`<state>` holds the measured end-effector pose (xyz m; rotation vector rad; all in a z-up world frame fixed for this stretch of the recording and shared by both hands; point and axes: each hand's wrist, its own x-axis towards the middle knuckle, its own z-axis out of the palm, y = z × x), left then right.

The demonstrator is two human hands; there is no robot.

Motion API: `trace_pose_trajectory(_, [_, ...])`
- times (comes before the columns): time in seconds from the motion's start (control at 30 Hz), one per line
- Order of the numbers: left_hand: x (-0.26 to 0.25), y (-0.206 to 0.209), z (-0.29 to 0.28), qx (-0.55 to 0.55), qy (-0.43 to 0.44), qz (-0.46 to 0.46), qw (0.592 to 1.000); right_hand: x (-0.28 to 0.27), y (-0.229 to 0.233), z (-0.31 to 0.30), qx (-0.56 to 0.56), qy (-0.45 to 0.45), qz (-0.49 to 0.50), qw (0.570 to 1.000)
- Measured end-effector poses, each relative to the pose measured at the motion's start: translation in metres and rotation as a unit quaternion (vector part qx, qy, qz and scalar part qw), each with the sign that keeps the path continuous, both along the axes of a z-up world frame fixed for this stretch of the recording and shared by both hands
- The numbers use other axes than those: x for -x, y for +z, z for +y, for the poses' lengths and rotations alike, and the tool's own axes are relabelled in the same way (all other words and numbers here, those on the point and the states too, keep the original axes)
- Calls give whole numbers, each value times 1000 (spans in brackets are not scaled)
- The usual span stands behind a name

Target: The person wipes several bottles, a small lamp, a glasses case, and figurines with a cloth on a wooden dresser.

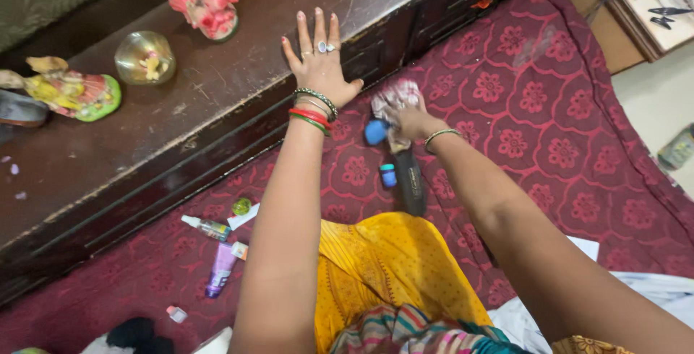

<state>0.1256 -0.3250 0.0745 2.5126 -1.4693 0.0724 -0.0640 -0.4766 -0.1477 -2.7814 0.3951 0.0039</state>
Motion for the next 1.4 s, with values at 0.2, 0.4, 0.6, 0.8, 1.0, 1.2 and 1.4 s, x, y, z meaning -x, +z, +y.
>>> trace_pose_trajectory(0.2, [-2, 6, -3, -46, 4, 40, 998, 8, -1, 3, 24, -74, 147, 986])
trace_pose_trajectory(0.4, [-6, 14, -6, -77, 6, 88, 993, 51, 43, 26, -130, -320, 106, 932])
trace_pose_trajectory(0.6, [79, -29, 49, 263, -35, 136, 954, 124, 100, 94, -361, -369, -287, 807])
trace_pose_trajectory(0.8, [203, -68, 130, 415, 47, 759, 500, 123, 188, 233, -503, -117, -367, 774])
trace_pose_trajectory(1.0, [237, -39, 203, 382, 4, 876, 293, 89, 243, 253, -144, -63, -221, 963])
trace_pose_trajectory(1.2, [237, -32, 211, 418, -1, 863, 283, 93, 256, 257, -354, -31, -296, 887])
trace_pose_trajectory(1.4, [209, -21, 226, 410, -25, 876, 254, 157, 263, 340, -237, 76, -284, 926])
